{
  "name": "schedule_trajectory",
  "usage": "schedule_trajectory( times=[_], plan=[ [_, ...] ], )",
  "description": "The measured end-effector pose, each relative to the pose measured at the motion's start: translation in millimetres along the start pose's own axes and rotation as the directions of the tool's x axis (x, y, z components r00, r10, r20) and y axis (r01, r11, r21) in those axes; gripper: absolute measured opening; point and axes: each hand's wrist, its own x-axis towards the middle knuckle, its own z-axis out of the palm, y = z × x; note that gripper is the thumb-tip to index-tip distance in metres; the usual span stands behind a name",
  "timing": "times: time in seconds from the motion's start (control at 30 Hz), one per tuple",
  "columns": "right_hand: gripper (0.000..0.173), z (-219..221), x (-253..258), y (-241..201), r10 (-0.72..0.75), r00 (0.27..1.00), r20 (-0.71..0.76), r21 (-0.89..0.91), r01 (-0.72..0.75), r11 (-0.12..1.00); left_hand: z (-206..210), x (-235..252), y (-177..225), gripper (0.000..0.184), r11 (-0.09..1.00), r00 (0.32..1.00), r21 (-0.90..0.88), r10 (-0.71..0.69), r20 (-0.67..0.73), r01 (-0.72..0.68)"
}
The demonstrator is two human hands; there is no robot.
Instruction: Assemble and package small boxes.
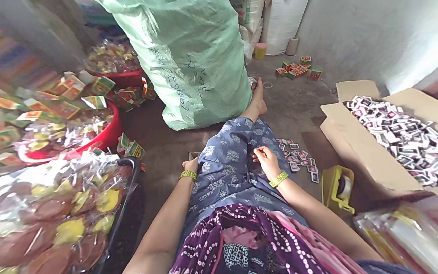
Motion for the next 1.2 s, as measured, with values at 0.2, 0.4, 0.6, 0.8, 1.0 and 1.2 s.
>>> schedule_trajectory(
  times=[0.2, 0.4, 0.6, 0.8, 1.0, 1.2],
  plan=[
    [0.025, 0.5, 0.6, 2.0, -0.010, 1.000, -0.002, -0.006, 0.010, 1.000, 1.1, 1.4, -1.6, 0.083, 1.000, 1.000, -0.017, -0.002, 0.002, 0.002],
    [0.025, 0.0, 0.3, 0.7, -0.006, 1.000, 0.002, -0.010, 0.006, 1.000, 0.2, 0.5, -1.0, 0.084, 1.000, 1.000, -0.007, 0.003, -0.002, -0.003],
    [0.025, 0.3, 0.8, 0.8, 0.002, 1.000, 0.008, 0.004, -0.002, 1.000, -1.0, -0.4, 0.2, 0.072, 0.997, 0.996, -0.040, 0.069, -0.048, -0.071],
    [0.026, -0.4, 0.4, 1.4, -0.006, 1.000, 0.014, -0.021, 0.007, 1.000, -1.2, 15.9, -7.4, 0.069, 0.882, 0.964, -0.398, 0.192, -0.186, -0.252],
    [0.026, 0.8, -0.7, -0.6, -0.016, 1.000, 0.003, -0.041, 0.016, 0.999, -29.1, -20.2, 23.5, 0.047, 0.799, 0.779, -0.066, 0.559, -0.283, -0.597],
    [0.030, -1.3, -2.7, -4.0, -0.095, 0.993, 0.067, -0.146, 0.104, 0.984, -48.4, -70.3, 60.2, 0.026, 0.457, 0.446, -0.011, 0.862, -0.241, -0.889]
  ],
)
